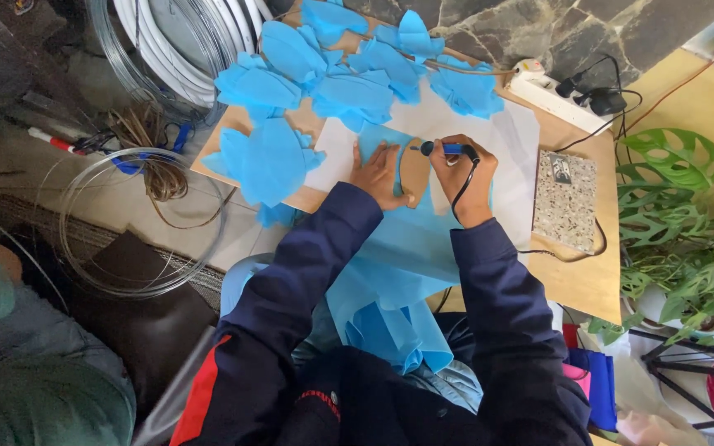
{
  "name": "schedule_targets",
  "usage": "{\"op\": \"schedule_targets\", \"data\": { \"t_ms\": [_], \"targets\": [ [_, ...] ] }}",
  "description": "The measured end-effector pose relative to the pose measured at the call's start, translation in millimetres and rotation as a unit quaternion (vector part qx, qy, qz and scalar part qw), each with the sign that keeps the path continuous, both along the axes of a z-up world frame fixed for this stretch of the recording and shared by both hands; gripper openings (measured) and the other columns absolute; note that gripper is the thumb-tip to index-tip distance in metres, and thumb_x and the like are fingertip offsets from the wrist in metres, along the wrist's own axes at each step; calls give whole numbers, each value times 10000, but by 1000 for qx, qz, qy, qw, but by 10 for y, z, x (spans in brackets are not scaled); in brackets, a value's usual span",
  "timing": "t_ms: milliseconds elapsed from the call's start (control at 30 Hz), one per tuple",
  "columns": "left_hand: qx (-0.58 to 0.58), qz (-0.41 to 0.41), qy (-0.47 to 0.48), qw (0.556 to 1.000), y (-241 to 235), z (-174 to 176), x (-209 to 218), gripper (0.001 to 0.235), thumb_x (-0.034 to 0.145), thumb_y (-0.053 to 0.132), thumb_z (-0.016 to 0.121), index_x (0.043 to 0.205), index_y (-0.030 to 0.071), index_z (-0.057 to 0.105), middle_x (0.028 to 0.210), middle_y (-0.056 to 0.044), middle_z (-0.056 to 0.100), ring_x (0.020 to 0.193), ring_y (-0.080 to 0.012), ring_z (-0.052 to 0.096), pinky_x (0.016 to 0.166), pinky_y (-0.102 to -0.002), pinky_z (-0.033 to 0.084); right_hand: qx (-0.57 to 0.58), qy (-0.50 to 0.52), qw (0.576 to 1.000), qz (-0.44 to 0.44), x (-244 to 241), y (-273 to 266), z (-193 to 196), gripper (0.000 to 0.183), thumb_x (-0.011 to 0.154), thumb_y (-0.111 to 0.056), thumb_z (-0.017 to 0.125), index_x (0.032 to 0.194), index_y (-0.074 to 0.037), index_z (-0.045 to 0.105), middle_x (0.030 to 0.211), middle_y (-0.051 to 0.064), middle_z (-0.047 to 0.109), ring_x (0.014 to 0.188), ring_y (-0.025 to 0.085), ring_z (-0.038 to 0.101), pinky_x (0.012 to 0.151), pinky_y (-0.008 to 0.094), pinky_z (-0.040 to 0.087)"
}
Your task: Using a heated cutting tool to trace a cardboard template and cut leaf-shaped pieces from blue fabric.
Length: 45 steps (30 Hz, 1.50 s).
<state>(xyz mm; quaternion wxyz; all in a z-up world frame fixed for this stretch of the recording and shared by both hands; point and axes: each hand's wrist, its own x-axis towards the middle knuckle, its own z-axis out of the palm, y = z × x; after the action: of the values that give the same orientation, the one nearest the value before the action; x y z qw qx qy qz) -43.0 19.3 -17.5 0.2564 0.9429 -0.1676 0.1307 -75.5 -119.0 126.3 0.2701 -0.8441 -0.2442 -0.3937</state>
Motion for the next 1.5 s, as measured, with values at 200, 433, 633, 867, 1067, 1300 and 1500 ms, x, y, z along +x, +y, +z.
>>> {"op": "schedule_targets", "data": {
  "t_ms": [200, 433, 633, 867, 1067, 1300, 1500],
  "targets": [
    [-18, -1, -6, 1000, 13, -12, -23, 1024, 657, 618, 576, 1387, 62, 121, 1407, -123, 291, 1327, -275, 238, 1022, -635, -115, -7, 1, 1000, 13, -58, 68, 5, 96, 750, -42, 641, 667, -72, 606, 498, 74, 552, 479, 220, 582, 469, 249, 456],
    [-14, 14, -19, 1000, -4, -13, -37, 1022, 623, 645, 563, 1361, 49, 184, 1383, -136, 336, 1314, -274, 275, 1047, -603, -74, -34, -13, 999, 13, -72, 166, 27, 110, 756, -41, 632, 659, -76, 596, 493, 56, 542, 476, 201, 574, 470, 237, 456],
    [-19, 16, -24, 999, 4, 24, -55, 1006, 602, 596, 609, 1343, 49, 204, 1355, -146, 371, 1290, -273, 320, 1050, -595, -55, -55, -19, 998, 2, -42, 165, -6, 105, 750, -45, 635, 661, -77, 589, 488, 49, 531, 466, 201, 569, 474, 239, 459],
    [-5, 18, -28, 999, 0, -39, -17, 1027, 592, 636, 590, 1341, 34, 229, 1359, -148, 371, 1286, -267, 327, 1057, -578, -68, -48, -18, 998, 26, -225, 193, 119, 124, 715, -12, 606, 622, -85, 572, 459, 32, 505, 439, 197, 546, 448, 237, 442],
    [-6, 0, 4, 1000, 23, 74, -69, 1025, 626, 635, 584, 1350, 20, 201, 1388, -162, 323, 1313, -274, 271, 1060, -573, -81, -35, -5, 999, 39, -356, 180, 176, 134, 725, 11, 569, 623, -77, 566, 453, 43, 485, 432, 218, 533, 447, 237, 428],
    [3, 4, 61, 998, 43, 313, -173, 973, 652, 598, 610, 1339, 38, 210, 1393, -146, 317, 1324, -247, 247, 1059, -544, -97, -21, 20, 998, 53, -464, 107, 192, 129, 720, 10, 569, 630, -83, 575, 479, 51, 515, 451, 209, 547, 451, 258, 449],
    [3, 5, 36, 999, 29, 255, -155, 959, 662, 610, 615, 1336, 49, 226, 1378, -146, 334, 1318, -273, 261, 1058, -567, -51, 22, 21, 998, 57, -472, 45, 114, 134, 708, 14, 599, 622, -89, 598, 483, 40, 529, 450, 192, 547, 469, 237, 445]
  ]
}}
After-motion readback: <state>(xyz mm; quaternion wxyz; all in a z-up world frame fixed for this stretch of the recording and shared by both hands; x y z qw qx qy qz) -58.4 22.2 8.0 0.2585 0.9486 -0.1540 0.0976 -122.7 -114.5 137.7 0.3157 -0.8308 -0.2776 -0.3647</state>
